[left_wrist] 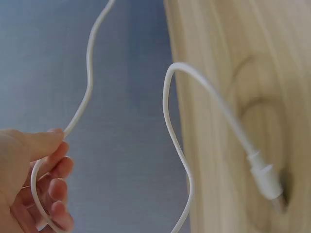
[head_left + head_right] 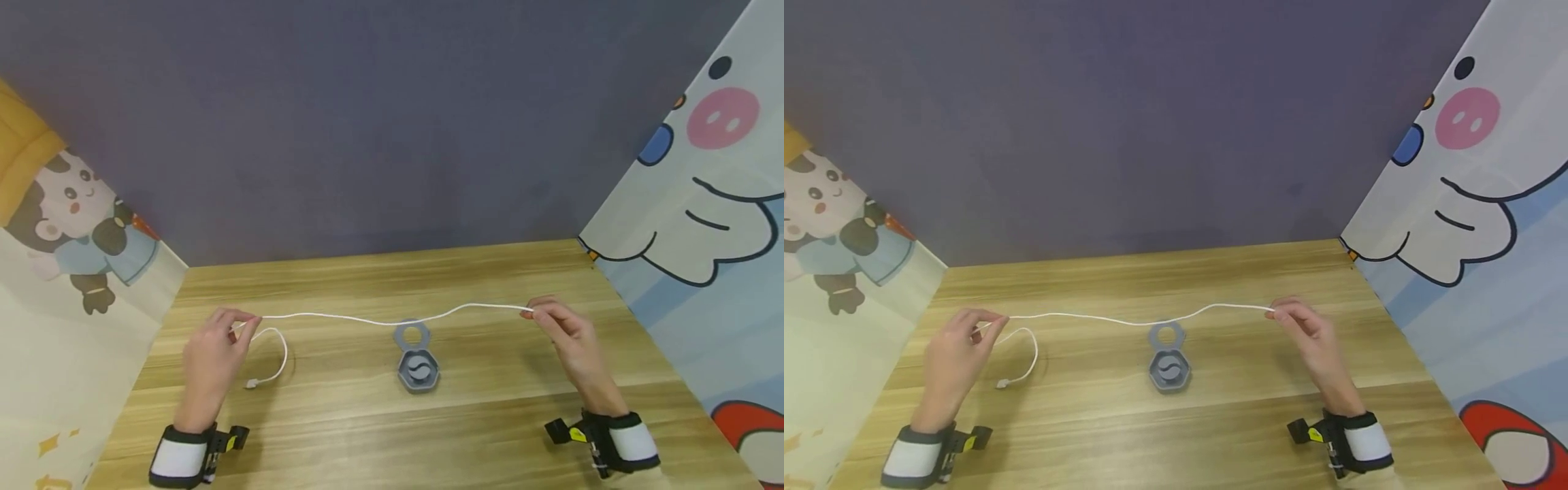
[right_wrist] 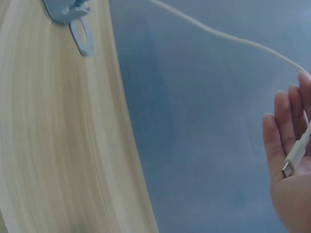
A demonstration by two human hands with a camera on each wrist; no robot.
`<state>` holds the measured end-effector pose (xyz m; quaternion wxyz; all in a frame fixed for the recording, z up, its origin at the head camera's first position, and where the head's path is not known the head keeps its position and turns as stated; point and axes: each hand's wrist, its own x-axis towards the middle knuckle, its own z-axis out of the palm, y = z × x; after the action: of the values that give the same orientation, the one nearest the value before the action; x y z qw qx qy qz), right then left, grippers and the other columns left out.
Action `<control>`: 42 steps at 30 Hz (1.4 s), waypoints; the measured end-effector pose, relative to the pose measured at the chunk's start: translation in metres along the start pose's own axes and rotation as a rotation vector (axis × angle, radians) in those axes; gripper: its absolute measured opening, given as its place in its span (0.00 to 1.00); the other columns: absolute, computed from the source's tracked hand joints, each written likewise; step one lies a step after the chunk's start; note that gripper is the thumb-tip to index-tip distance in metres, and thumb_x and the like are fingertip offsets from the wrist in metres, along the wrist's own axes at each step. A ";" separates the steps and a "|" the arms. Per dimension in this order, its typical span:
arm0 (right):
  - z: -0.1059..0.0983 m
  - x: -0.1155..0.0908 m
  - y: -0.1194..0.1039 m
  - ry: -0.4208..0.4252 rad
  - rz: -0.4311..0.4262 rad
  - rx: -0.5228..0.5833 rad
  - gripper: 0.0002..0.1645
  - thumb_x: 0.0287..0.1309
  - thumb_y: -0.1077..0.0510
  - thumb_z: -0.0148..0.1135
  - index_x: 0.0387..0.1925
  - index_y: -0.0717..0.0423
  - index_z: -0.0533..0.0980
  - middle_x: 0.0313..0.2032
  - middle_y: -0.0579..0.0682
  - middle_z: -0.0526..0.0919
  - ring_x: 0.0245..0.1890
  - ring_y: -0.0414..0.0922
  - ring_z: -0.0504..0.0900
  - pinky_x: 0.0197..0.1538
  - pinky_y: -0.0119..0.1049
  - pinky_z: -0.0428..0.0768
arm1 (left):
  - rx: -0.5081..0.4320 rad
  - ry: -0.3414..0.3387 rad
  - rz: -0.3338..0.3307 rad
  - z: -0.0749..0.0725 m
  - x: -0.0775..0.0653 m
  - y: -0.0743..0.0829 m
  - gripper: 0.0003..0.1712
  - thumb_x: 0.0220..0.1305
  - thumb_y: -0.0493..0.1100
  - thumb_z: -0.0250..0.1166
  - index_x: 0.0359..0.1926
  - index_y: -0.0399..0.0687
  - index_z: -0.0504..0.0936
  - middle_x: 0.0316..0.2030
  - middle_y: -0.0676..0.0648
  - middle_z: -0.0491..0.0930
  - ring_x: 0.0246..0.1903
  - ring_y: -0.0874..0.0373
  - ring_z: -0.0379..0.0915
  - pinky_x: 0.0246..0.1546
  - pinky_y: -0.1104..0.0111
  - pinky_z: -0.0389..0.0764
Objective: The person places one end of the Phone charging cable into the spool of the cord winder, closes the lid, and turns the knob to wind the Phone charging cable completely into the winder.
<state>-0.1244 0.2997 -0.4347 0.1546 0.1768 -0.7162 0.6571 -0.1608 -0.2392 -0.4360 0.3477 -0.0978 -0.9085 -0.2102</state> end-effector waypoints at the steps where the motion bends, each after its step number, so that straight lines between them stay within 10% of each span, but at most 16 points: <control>1: 0.003 0.001 0.000 -0.007 0.009 -0.013 0.13 0.75 0.72 0.48 0.45 0.75 0.79 0.49 0.46 0.82 0.54 0.39 0.79 0.56 0.25 0.78 | 0.005 -0.012 -0.006 0.002 -0.002 0.000 0.10 0.54 0.39 0.79 0.33 0.39 0.88 0.27 0.44 0.82 0.16 0.60 0.66 0.11 0.74 0.57; 32: 0.090 0.003 0.017 -0.202 0.013 0.022 0.08 0.70 0.74 0.54 0.42 0.71 0.80 0.47 0.47 0.83 0.48 0.41 0.81 0.50 0.27 0.82 | 0.168 -0.304 -0.048 0.023 -0.028 0.022 0.08 0.57 0.35 0.76 0.33 0.35 0.85 0.28 0.39 0.83 0.12 0.61 0.57 0.08 0.72 0.57; 42: 0.110 0.006 0.019 -0.281 -0.043 0.047 0.12 0.64 0.78 0.56 0.40 0.65 0.82 0.43 0.61 0.82 0.47 0.39 0.81 0.48 0.28 0.84 | 0.142 -0.130 0.101 0.040 -0.027 0.052 0.10 0.54 0.36 0.77 0.34 0.34 0.86 0.35 0.37 0.86 0.26 0.44 0.81 0.23 0.56 0.81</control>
<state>-0.1374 0.1916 -0.4580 0.0628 0.2860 -0.7111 0.6392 -0.1475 -0.1758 -0.4644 0.3042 -0.1319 -0.9356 -0.1209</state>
